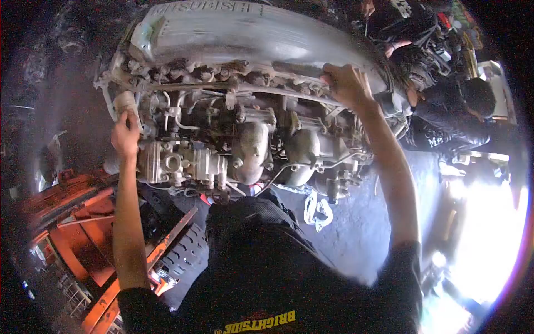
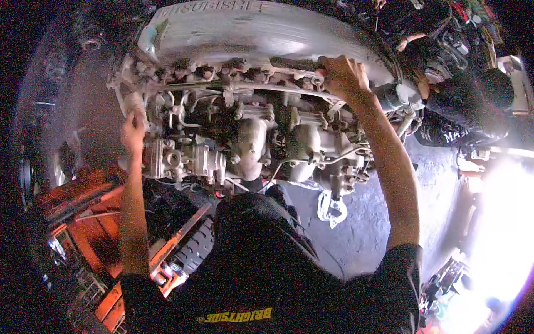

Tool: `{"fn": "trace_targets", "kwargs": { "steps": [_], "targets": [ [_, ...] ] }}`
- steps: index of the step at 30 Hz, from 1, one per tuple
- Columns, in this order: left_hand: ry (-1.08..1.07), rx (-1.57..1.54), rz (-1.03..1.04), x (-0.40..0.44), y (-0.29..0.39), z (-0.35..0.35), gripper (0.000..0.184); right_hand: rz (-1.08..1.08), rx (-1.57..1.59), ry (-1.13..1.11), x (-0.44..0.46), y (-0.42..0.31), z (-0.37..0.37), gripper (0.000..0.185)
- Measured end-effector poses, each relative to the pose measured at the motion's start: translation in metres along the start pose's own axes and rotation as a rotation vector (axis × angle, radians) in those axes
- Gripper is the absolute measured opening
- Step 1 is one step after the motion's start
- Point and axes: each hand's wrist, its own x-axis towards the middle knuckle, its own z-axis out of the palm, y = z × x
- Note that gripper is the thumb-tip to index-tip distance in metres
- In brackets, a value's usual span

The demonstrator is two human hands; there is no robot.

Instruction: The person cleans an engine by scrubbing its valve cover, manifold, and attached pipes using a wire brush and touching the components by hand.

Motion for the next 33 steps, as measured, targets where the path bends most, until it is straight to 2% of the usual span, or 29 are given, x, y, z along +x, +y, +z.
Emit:
{"fn": "trace_targets", "kwargs": {
  "steps": [4,5,8,10,11,12,14,16,17,19,21,23,24,25,27,29,31,33],
  "targets": [
    [-0.016,0.009,0.044,0.000,0.000,-0.005,0.043,0.063,-0.063,0.005,-0.023,0.039,0.019,0.024],
    [-0.009,0.060,0.035,0.001,-0.002,-0.004,0.042,0.194,0.030,-0.113,-0.026,0.028,-0.005,0.024],
    [-0.049,0.023,0.040,0.007,-0.003,-0.004,0.037,0.179,-0.029,-0.106,-0.021,0.022,0.002,0.024],
    [-0.088,0.002,0.044,0.005,-0.002,-0.005,0.037,0.063,-0.094,-0.034,0.000,0.008,0.019,0.025],
    [-0.027,-0.030,0.062,0.002,-0.001,-0.005,0.037,0.034,-0.047,-0.040,0.014,0.004,0.038,0.027],
    [0.033,-0.063,0.082,0.001,0.001,-0.004,0.036,-0.073,-0.160,0.165,0.022,0.005,0.057,0.027],
    [0.005,-0.091,0.060,0.004,0.004,-0.006,0.036,-0.185,-0.278,0.370,0.024,0.007,0.063,0.026],
    [-0.015,-0.113,0.003,-0.002,0.002,-0.009,0.036,-0.088,-0.078,0.053,0.024,0.014,0.058,0.027],
    [-0.035,-0.082,0.023,0.001,0.003,-0.008,0.035,-0.081,-0.050,0.004,0.017,0.015,0.038,0.029],
    [-0.055,-0.041,0.030,0.001,0.003,-0.012,0.035,-0.064,0.003,-0.047,0.007,0.030,0.024,0.033],
    [0.011,0.048,0.054,0.003,0.008,-0.010,0.035,-0.074,0.047,-0.012,0.019,0.034,0.040,0.032],
    [0.015,0.023,0.066,0.001,-0.001,-0.001,0.035,-0.125,-0.053,0.074,0.032,0.015,0.053,0.032],
    [0.012,-0.029,0.049,0.002,-0.006,0.003,0.035,-0.064,-0.242,0.069,0.023,-0.022,0.025,0.031],
    [0.009,-0.084,0.037,0.004,-0.010,0.007,0.035,-0.055,-0.247,0.069,0.020,-0.019,0.027,0.031],
    [-0.013,-0.074,0.045,0.010,-0.024,0.012,0.037,-0.008,-0.017,-0.057,0.024,-0.014,0.025,0.031],
    [-0.028,-0.109,0.035,0.008,-0.030,0.018,0.038,-0.001,-0.059,0.027,0.013,0.002,0.005,0.028],
    [-0.007,-0.063,0.054,0.004,-0.008,0.003,0.038,0.074,-0.030,-0.190,0.008,0.041,-0.016,0.030],
    [-0.048,-0.045,-0.019,0.003,0.002,-0.004,0.038,0.092,-0.086,-0.222,-0.002,0.058,-0.036,0.033]
  ]
}}
